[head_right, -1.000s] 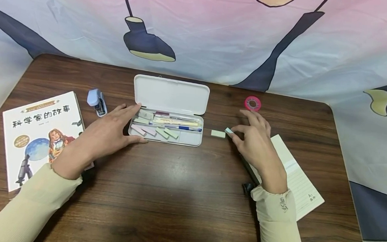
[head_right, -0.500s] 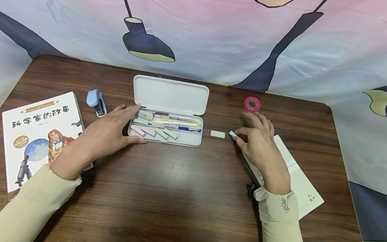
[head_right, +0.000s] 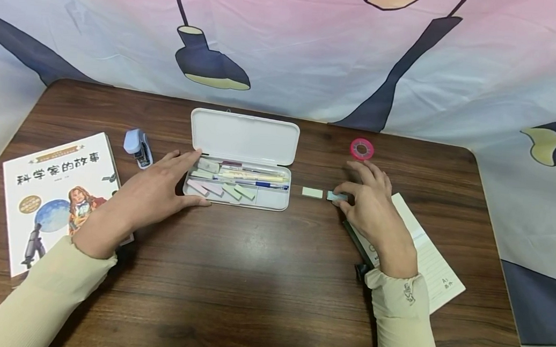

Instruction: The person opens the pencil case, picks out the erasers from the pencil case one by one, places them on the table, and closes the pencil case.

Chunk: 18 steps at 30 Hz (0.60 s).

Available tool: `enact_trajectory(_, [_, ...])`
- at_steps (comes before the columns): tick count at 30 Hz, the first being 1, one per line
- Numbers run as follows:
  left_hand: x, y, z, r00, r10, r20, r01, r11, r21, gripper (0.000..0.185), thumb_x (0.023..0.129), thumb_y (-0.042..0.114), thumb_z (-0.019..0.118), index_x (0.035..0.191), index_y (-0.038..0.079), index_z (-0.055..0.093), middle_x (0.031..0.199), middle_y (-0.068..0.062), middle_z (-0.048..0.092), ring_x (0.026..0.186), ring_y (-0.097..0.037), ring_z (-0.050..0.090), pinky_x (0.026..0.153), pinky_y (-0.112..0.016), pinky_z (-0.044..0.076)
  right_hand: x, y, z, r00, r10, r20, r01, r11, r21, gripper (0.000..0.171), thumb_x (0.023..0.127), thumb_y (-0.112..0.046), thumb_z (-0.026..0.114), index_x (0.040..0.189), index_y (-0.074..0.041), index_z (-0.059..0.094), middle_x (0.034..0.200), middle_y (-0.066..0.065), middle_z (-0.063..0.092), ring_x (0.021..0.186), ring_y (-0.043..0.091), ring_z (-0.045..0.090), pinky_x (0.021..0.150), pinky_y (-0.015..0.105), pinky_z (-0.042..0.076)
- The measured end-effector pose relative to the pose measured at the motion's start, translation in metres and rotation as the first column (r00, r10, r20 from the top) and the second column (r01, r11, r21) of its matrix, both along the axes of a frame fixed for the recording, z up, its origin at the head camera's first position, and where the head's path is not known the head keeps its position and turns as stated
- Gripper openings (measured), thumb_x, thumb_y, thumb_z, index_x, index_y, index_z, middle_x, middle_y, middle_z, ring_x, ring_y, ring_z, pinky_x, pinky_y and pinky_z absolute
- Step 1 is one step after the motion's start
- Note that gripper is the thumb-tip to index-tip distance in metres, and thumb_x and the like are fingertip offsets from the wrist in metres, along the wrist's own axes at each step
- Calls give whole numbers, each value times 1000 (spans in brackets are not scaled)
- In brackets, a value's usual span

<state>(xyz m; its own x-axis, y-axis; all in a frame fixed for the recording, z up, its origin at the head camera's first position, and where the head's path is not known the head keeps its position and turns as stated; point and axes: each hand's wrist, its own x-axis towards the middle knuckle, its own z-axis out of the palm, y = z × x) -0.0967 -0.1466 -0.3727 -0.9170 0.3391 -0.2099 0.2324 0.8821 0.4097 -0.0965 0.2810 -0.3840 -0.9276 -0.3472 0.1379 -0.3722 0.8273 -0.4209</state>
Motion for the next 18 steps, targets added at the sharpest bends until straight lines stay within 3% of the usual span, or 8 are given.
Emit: enact_trajectory(18, [-1,-2,-6,1000,2,-23,-1,1000,13,104,100,48,89,179,5,36,182,-24,43,169,-59,37,133,-77,39,1,-3,1,997,-39,67,38,999,12,14,90,3,92,99,-5,86,162,34,58,159,62,41,128,88,29])
